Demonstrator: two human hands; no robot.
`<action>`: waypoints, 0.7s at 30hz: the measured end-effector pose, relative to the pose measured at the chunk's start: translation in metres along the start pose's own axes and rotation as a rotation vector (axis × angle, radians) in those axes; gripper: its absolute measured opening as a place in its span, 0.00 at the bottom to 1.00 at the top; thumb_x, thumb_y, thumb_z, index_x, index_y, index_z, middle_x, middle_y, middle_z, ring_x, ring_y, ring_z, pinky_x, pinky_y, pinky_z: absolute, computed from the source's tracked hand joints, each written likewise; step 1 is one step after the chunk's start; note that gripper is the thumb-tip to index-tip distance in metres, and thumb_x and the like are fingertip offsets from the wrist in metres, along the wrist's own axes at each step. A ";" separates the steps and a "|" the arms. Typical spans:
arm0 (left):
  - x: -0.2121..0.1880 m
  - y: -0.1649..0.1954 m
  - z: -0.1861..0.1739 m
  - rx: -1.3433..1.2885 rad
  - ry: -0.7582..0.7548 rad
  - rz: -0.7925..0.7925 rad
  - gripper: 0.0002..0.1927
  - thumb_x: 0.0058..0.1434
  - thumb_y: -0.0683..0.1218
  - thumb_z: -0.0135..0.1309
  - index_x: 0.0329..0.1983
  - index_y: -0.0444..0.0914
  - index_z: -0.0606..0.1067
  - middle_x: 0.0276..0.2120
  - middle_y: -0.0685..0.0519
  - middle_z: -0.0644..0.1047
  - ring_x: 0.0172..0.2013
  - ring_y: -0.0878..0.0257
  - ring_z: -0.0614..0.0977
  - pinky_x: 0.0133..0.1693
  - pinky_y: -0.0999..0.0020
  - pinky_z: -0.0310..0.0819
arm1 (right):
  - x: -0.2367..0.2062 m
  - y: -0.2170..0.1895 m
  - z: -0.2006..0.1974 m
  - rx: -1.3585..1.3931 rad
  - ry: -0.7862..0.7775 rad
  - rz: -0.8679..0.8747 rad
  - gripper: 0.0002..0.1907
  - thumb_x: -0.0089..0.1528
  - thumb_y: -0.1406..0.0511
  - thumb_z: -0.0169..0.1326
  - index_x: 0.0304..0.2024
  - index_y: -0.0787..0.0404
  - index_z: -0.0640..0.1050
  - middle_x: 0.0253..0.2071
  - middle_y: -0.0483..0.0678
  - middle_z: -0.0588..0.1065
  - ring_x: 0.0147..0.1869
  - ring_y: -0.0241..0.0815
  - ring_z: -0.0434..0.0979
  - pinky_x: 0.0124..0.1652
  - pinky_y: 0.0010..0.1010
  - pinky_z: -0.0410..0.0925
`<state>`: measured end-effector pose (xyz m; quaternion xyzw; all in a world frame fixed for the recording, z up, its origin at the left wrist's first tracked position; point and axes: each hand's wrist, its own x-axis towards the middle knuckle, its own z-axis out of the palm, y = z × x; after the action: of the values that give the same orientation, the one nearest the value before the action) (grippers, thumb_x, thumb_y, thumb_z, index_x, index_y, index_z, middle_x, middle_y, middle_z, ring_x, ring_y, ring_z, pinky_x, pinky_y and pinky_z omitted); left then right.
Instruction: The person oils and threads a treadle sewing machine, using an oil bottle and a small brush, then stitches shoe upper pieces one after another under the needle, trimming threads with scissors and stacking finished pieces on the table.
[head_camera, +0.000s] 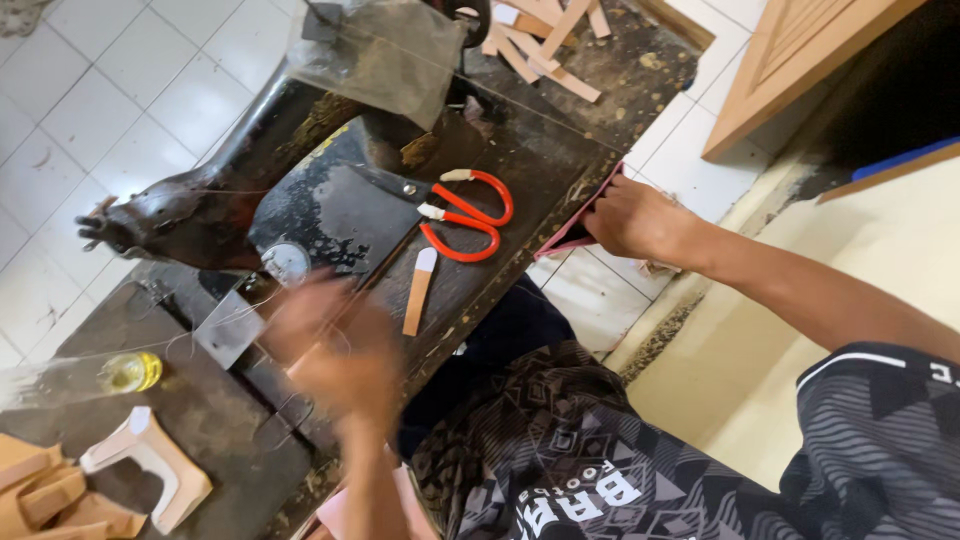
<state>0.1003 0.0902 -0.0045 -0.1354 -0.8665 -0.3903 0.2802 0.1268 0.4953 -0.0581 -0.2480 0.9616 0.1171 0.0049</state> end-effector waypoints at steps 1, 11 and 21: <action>-0.004 0.026 0.027 -0.071 -0.169 0.132 0.15 0.60 0.44 0.64 0.49 0.39 0.77 0.53 0.46 0.78 0.59 0.48 0.78 0.63 0.50 0.68 | 0.001 0.002 0.000 0.024 -0.006 0.009 0.09 0.59 0.62 0.52 0.28 0.57 0.80 0.25 0.47 0.78 0.37 0.45 0.79 0.45 0.36 0.68; -0.008 0.112 0.181 -0.099 -0.517 0.632 0.08 0.62 0.42 0.56 0.39 0.32 0.77 0.59 0.40 0.73 0.67 0.47 0.68 0.68 0.53 0.62 | 0.011 0.029 -0.043 0.391 -0.187 -0.073 0.16 0.61 0.52 0.50 0.33 0.54 0.82 0.33 0.47 0.80 0.44 0.49 0.78 0.50 0.44 0.63; -0.014 0.104 0.188 -0.054 -0.530 0.657 0.12 0.61 0.42 0.55 0.41 0.27 0.77 0.62 0.38 0.71 0.68 0.47 0.66 0.69 0.54 0.61 | 0.008 0.041 -0.043 0.505 -0.179 -0.160 0.08 0.59 0.62 0.56 0.39 0.56 0.82 0.40 0.48 0.80 0.51 0.50 0.77 0.56 0.42 0.64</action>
<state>0.0875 0.3003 -0.0513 -0.5073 -0.8088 -0.2545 0.1537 0.1025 0.5165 -0.0073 -0.3028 0.9334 -0.1057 0.1609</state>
